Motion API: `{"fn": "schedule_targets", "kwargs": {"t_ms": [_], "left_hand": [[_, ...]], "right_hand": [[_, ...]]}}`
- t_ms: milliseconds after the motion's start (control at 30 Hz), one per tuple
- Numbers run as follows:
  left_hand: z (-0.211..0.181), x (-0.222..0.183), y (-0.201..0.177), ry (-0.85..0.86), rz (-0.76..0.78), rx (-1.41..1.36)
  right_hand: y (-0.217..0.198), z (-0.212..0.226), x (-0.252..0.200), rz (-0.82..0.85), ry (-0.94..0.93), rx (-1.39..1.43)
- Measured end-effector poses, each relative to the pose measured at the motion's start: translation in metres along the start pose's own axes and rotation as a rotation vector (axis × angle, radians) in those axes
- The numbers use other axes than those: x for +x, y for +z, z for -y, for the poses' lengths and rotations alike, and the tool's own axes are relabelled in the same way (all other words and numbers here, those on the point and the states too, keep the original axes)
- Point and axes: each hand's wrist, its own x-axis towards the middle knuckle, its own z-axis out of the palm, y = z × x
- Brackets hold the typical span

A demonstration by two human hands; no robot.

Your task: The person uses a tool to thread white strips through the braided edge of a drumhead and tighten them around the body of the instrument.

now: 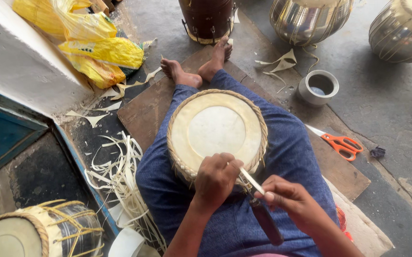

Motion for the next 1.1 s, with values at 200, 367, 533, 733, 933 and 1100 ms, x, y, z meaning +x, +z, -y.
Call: {"fn": "schedule_targets", "kwargs": {"t_ms": [200,367,533,733,933,1100], "left_hand": [[-0.027,-0.002,0.001,-0.201,-0.020,-0.289],[-0.042,0.001,-0.005,-0.385,0.006,-0.424],[-0.036,0.005,-0.007,-0.778,0.144,-0.611],[-0.031,0.008,-0.012,-0.723,0.146,-0.745],[-0.011,0.006,-0.020,-0.478,-0.072,-0.243],[-0.014,-0.005,-0.016,-0.544,-0.075,-0.162]], "right_hand": [[0.001,0.019,0.010,-0.109,-0.121,0.035],[0.029,0.034,0.018,-0.146,-0.293,-0.319],[0.042,0.046,0.021,-0.214,-0.319,-0.525],[0.044,0.046,0.027,-0.230,-0.344,-0.549],[0.039,0.030,0.006,-0.333,-0.314,-0.628],[0.040,0.000,-0.021,-0.093,-0.126,-0.463]]}}
